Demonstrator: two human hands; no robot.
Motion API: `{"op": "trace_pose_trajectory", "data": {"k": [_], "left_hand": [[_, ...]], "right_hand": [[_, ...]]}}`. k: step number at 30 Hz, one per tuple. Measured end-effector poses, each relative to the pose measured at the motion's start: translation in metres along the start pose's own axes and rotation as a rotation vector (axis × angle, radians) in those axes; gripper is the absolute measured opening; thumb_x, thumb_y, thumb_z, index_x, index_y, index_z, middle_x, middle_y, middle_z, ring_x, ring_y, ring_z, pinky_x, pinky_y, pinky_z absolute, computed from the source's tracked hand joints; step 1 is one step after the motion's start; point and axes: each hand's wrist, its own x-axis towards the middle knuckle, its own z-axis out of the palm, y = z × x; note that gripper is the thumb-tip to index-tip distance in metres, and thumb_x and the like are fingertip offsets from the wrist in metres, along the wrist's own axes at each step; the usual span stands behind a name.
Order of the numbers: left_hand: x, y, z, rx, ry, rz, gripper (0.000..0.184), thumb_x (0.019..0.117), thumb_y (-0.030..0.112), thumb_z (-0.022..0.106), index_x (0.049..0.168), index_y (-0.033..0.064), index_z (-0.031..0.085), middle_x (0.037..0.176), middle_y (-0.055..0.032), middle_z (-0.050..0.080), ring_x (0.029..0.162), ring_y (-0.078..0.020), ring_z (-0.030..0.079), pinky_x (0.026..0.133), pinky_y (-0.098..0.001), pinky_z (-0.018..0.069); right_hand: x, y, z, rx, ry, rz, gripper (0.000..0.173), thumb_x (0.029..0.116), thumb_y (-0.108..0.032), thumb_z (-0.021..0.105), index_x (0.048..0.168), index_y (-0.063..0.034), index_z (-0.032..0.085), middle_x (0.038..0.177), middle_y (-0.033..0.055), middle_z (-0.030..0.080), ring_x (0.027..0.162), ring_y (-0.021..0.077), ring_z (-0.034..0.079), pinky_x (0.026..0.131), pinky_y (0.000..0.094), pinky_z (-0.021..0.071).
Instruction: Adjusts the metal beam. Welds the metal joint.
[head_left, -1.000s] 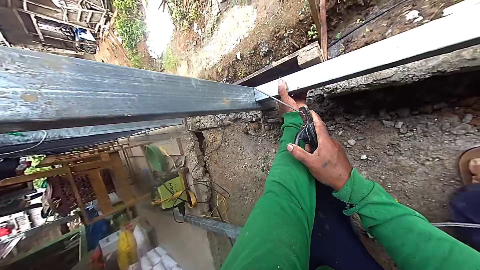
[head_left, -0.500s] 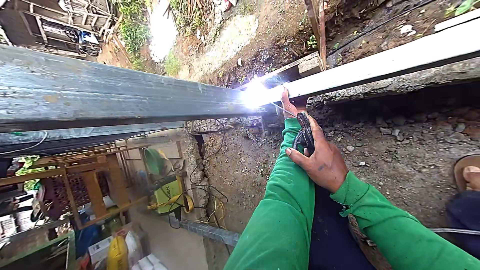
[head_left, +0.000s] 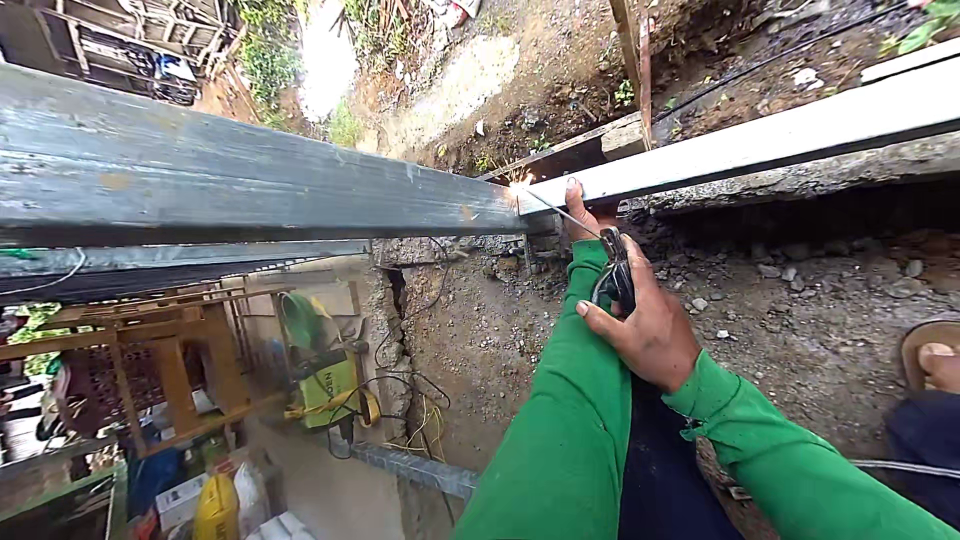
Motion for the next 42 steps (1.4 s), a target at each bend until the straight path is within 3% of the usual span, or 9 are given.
{"op": "trace_pose_trajectory", "data": {"k": [16, 19, 22, 29, 33, 42], "left_hand": [[-0.012, 0.009, 0.008, -0.106, -0.003, -0.020, 0.041, 0.1033, 0.041, 0.059, 0.134, 0.0142, 0.054, 0.116, -0.0164, 0.067, 0.099, -0.0308, 0.070, 0.082, -0.0522, 0.0604], [-0.010, 0.006, 0.005, -0.045, -0.060, -0.011, 0.042, 0.1059, 0.043, 0.051, 0.137, 0.0141, 0.052, 0.120, -0.0141, 0.066, 0.104, -0.0280, 0.067, 0.087, -0.0513, 0.0582], [-0.004, 0.001, 0.002, -0.045, -0.037, 0.018, 0.042, 0.1028, 0.043, 0.057, 0.133, 0.0134, 0.055, 0.117, -0.0154, 0.067, 0.101, -0.0298, 0.068, 0.084, -0.0538, 0.0589], [-0.012, 0.005, 0.008, -0.095, -0.032, -0.009, 0.038, 0.1060, 0.039, 0.052, 0.132, 0.0119, 0.054, 0.116, -0.0140, 0.068, 0.102, -0.0282, 0.069, 0.085, -0.0515, 0.0588], [0.003, 0.000, -0.004, -0.029, -0.101, 0.011, 0.053, 0.0992, 0.050, 0.060, 0.138, 0.0145, 0.052, 0.122, -0.0173, 0.066, 0.105, -0.0325, 0.068, 0.087, -0.0564, 0.0581], [-0.013, 0.009, 0.010, -0.092, -0.002, -0.007, 0.040, 0.1037, 0.041, 0.057, 0.133, 0.0138, 0.054, 0.118, -0.0159, 0.067, 0.101, -0.0313, 0.069, 0.083, -0.0536, 0.0595]], "right_hand": [[0.006, -0.002, 0.002, -0.062, -0.036, 0.038, 0.103, 0.0843, -0.071, 0.061, 0.165, -0.0207, 0.023, 0.079, 0.0027, 0.065, 0.065, 0.0186, 0.060, 0.062, 0.0460, 0.0534], [0.006, -0.004, 0.001, -0.073, -0.043, 0.047, 0.102, 0.0842, -0.069, 0.062, 0.165, -0.0218, 0.023, 0.081, 0.0049, 0.067, 0.066, 0.0205, 0.062, 0.064, 0.0482, 0.0542], [0.006, -0.004, 0.001, -0.073, -0.043, 0.051, 0.103, 0.0834, -0.069, 0.063, 0.165, -0.0213, 0.023, 0.081, 0.0052, 0.066, 0.066, 0.0214, 0.061, 0.064, 0.0487, 0.0538], [0.006, -0.004, 0.001, -0.078, -0.042, 0.046, 0.102, 0.0834, -0.067, 0.065, 0.165, -0.0219, 0.023, 0.079, 0.0046, 0.066, 0.065, 0.0210, 0.061, 0.064, 0.0483, 0.0536], [0.003, 0.002, 0.005, -0.039, 0.030, 0.015, 0.104, 0.0831, -0.070, 0.065, 0.165, -0.0199, 0.023, 0.086, 0.0045, 0.068, 0.069, 0.0197, 0.062, 0.065, 0.0474, 0.0553], [0.003, -0.001, 0.002, -0.083, -0.019, 0.021, 0.103, 0.0838, -0.072, 0.062, 0.165, -0.0209, 0.024, 0.082, 0.0050, 0.067, 0.067, 0.0211, 0.062, 0.064, 0.0475, 0.0540]]}}
